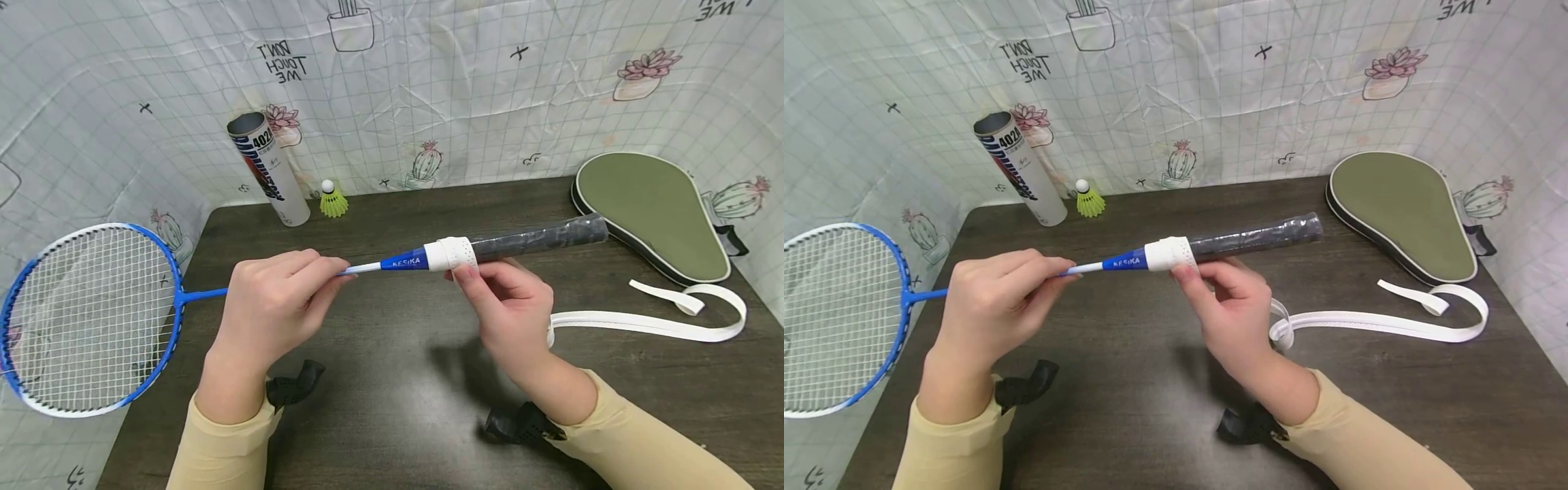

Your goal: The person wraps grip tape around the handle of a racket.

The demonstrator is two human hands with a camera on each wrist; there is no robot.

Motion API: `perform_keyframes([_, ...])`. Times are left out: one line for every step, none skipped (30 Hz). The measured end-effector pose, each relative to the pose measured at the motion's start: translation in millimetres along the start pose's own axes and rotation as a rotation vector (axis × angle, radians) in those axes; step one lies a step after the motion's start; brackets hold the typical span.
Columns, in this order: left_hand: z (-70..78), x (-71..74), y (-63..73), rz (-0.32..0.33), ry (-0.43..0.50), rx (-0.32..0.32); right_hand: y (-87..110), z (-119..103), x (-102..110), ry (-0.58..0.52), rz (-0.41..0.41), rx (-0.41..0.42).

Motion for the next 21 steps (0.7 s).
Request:
perform_keyframes([-0.2,0.1,0.1,-0.001,-0.001,0.0,0.2,0.3,-0.4,0.001,0.001,0.001])
perform_keyframes([-0.4,0.3,0.1,-0.002,0.0,-0.001,0.4,0.5,-0.7,0.01,0.002,0.005])
perform_keyframes([-0.5,0.5,0.1,-0.003,0.004,-0.002,0.6,0.7,-0.6,0.026,0.005,0.012])
perform_keyframes([-0.6,0.7,-0.1,-0.004,0.009,-0.004,0.7,0.8,-0.5,0.041,0.009,0.022])
perform_keyframes([-0.7,0.9,-0.3,-0.003,0.014,-0.005,0.7,0.8,-0.2,0.055,0.013,0.033])
perform_keyframes([-0.8,1.0,-0.4,-0.003,0.018,-0.006,0.7,0.7,0.2,0.072,0.02,0.045])
perform_keyframes([-0.7,0.9,-0.8,-0.002,0.022,-0.007,0.7,0.5,0.8,0.09,0.026,0.055])
perform_keyframes([-0.7,1.1,-1.0,-0.001,0.022,-0.008,0.5,0.4,1.2,0.104,0.03,0.059])
perform_keyframes([-0.7,1.0,-1.1,-0.002,0.021,-0.009,0.4,0.4,1.4,0.111,0.031,0.059])
perform_keyframes([-0.8,0.8,-1.1,-0.002,0.02,-0.009,0.2,0.5,1.5,0.106,0.03,0.054])
perform_keyframes([-1.0,0.6,-0.8,-0.007,0.019,-0.006,0.1,0.6,1.5,0.095,0.025,0.047])
perform_keyframes([-1.2,0.4,-0.5,-0.016,0.019,-0.001,0.1,0.8,1.1,0.075,0.015,0.037])
perform_keyframes([-1.5,0.2,-0.1,-0.025,0.021,0.005,0.1,1.0,0.6,0.052,0.003,0.026])
perform_keyframes([-2.0,0.1,0.5,-0.036,0.025,0.012,0.2,1.1,0.0,0.025,-0.011,0.015])
perform_keyframes([-2.5,-0.1,1.0,-0.047,0.029,0.021,0.2,1.2,-0.6,-0.001,-0.023,0.009])
perform_keyframes([-2.9,-0.3,1.5,-0.059,0.033,0.028,0.3,1.2,-1.0,-0.021,-0.032,0.006])
perform_keyframes([-3.3,-0.4,1.9,-0.072,0.038,0.036,0.3,1.1,-1.4,-0.036,-0.04,0.005])
perform_keyframes([-3.6,-0.4,2.1,-0.082,0.042,0.042,0.1,1.1,-1.7,-0.042,-0.045,0.005])
perform_keyframes([-3.8,-0.4,2.3,-0.091,0.045,0.046,-0.2,1.2,-1.6,-0.036,-0.046,0.007])
perform_keyframes([-3.9,-0.5,2.4,-0.099,0.047,0.049,-0.4,1.4,-1.5,-0.033,-0.042,0.008])
perform_keyframes([-3.8,-0.4,2.6,-0.106,0.049,0.051,-0.6,1.5,-1.3,-0.025,-0.036,0.01])
Point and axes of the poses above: each hand's wrist, its own y-axis away from the middle knuckle, its own x-axis out of the back of the hand, z = x × y, the point moved 3 cm from there along -y, towards the middle knuckle, and after that the axes turned 12 degrees about -y, right-handed, at the moved point
